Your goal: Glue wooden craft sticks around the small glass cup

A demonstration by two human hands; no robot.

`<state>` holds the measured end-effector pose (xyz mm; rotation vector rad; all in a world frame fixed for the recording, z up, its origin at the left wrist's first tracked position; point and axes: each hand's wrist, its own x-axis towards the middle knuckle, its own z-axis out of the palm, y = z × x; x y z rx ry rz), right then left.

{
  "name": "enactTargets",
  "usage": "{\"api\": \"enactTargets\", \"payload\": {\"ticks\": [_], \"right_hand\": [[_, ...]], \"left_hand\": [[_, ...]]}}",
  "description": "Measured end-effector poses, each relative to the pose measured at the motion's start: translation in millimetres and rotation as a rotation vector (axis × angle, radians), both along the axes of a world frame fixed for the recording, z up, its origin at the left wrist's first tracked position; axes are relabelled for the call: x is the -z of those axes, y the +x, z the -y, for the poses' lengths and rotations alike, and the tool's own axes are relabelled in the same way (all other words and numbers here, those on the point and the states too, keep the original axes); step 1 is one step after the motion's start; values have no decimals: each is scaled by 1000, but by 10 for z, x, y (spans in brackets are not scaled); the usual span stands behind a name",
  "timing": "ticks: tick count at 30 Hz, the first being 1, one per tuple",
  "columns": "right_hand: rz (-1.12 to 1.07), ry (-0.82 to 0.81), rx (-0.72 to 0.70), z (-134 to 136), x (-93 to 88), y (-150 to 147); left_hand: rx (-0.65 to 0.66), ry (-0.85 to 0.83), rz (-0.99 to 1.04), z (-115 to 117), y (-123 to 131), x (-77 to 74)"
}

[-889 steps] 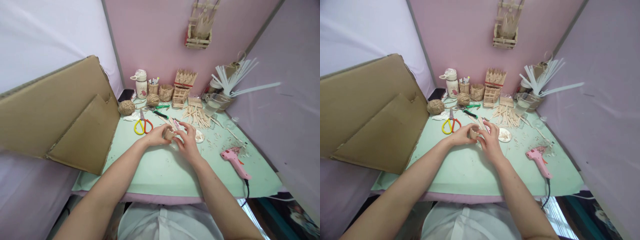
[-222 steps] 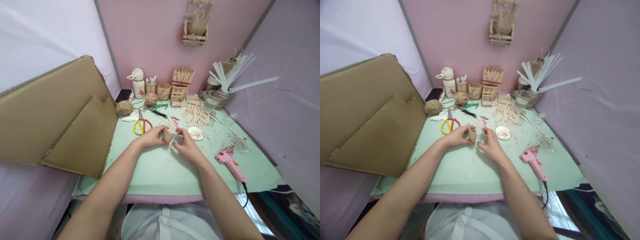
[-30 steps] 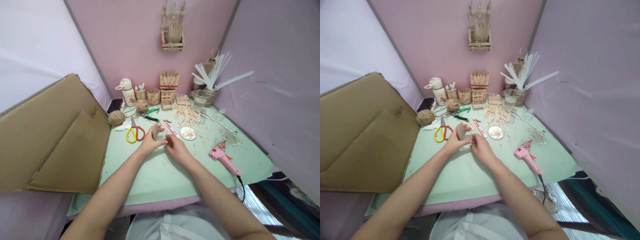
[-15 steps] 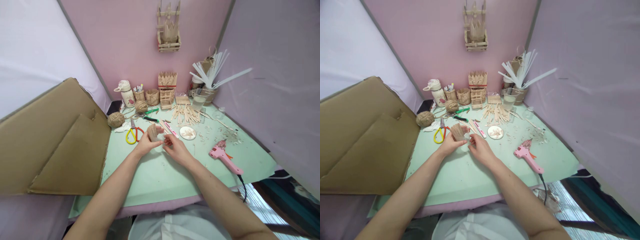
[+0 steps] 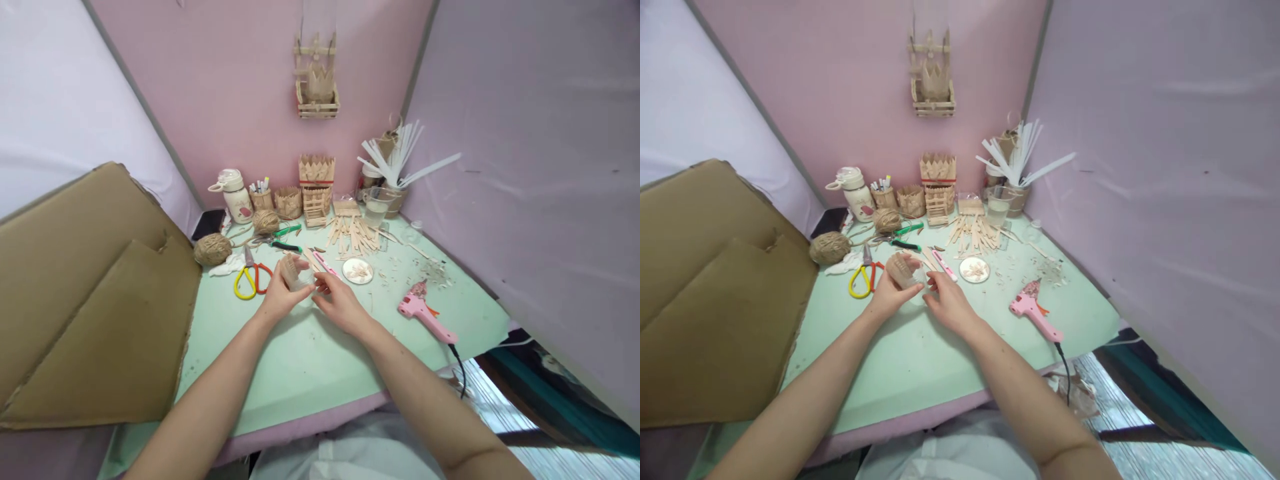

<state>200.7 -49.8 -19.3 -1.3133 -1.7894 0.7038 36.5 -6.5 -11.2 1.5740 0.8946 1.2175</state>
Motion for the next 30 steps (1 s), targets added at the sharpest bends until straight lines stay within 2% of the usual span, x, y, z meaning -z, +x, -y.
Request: {"api": "enactTargets", "payload": {"ticks": [4, 7, 10, 13, 17, 19, 21, 24, 27, 30], "right_hand": [[10, 3, 69, 5, -29, 20], [52, 65, 111, 137, -169, 103], [162, 147, 180, 386, -332, 318], [290, 170, 315, 658, -392, 695], [497, 63, 513, 920, -264, 1294], [599, -11, 561, 991, -156, 1521], [666, -65, 584, 1022, -46, 1654], [676, -106, 587, 1012, 88, 1703], [627, 10, 554, 979, 157, 1670], [611, 290, 513, 964, 160, 1634]], "left_hand": [[-28, 34, -81, -42, -18, 50], [-17, 5, -162, -62, -30, 85], [-42, -19, -195, -74, -36, 122], [-12, -22, -190, -98, -51, 168], [49, 49, -80, -144, -91, 224], [53, 100, -15, -157, -109, 236], [31, 156, 17, -155, -118, 233], [-19, 230, 14, -130, -119, 211], [-65, 269, 7, -109, -116, 187], [-89, 278, 17, -110, -113, 177]]}}
